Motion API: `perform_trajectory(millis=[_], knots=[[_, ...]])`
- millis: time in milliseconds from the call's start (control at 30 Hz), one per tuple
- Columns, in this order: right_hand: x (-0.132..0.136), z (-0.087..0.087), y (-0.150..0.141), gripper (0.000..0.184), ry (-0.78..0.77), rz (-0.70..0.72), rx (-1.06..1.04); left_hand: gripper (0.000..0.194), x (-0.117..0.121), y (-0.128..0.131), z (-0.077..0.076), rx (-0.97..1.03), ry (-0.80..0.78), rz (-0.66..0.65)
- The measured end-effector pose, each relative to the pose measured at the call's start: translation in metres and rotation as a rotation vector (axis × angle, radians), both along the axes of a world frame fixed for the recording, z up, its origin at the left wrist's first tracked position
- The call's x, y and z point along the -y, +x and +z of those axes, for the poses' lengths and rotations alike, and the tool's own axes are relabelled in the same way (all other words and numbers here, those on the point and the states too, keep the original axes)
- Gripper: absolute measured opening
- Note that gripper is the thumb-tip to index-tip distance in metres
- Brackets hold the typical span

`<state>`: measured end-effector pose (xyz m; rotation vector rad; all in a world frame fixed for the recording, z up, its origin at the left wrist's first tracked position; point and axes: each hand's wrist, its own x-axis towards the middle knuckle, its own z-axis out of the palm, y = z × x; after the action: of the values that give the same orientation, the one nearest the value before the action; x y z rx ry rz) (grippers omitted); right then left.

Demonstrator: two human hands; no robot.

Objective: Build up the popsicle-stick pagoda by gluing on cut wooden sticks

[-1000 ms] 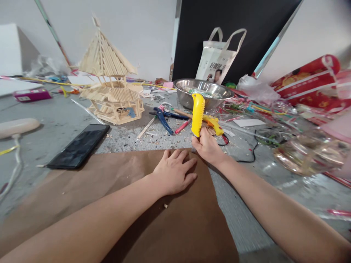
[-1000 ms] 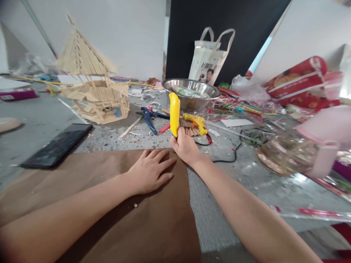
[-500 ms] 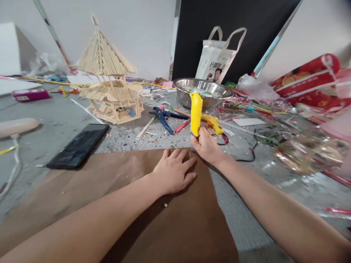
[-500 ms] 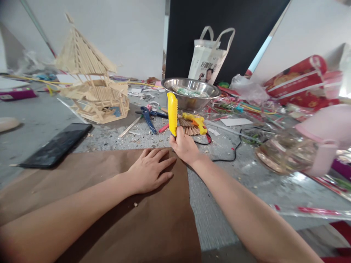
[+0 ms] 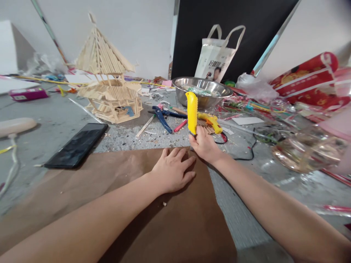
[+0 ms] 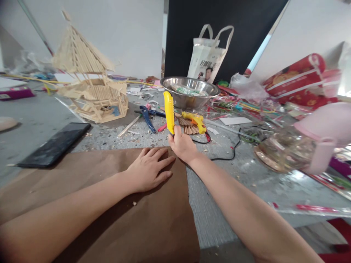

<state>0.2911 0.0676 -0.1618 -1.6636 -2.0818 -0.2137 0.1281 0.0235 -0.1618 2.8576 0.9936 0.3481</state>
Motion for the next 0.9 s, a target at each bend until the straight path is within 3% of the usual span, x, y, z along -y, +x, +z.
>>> perform_trajectory(millis=[900], knots=[[-0.0015,0.0054,-0.0065,0.018,-0.08,-0.097,0.01,0.042,-0.0002,0.0001,0.0001,-0.016,0.006,-0.003]])
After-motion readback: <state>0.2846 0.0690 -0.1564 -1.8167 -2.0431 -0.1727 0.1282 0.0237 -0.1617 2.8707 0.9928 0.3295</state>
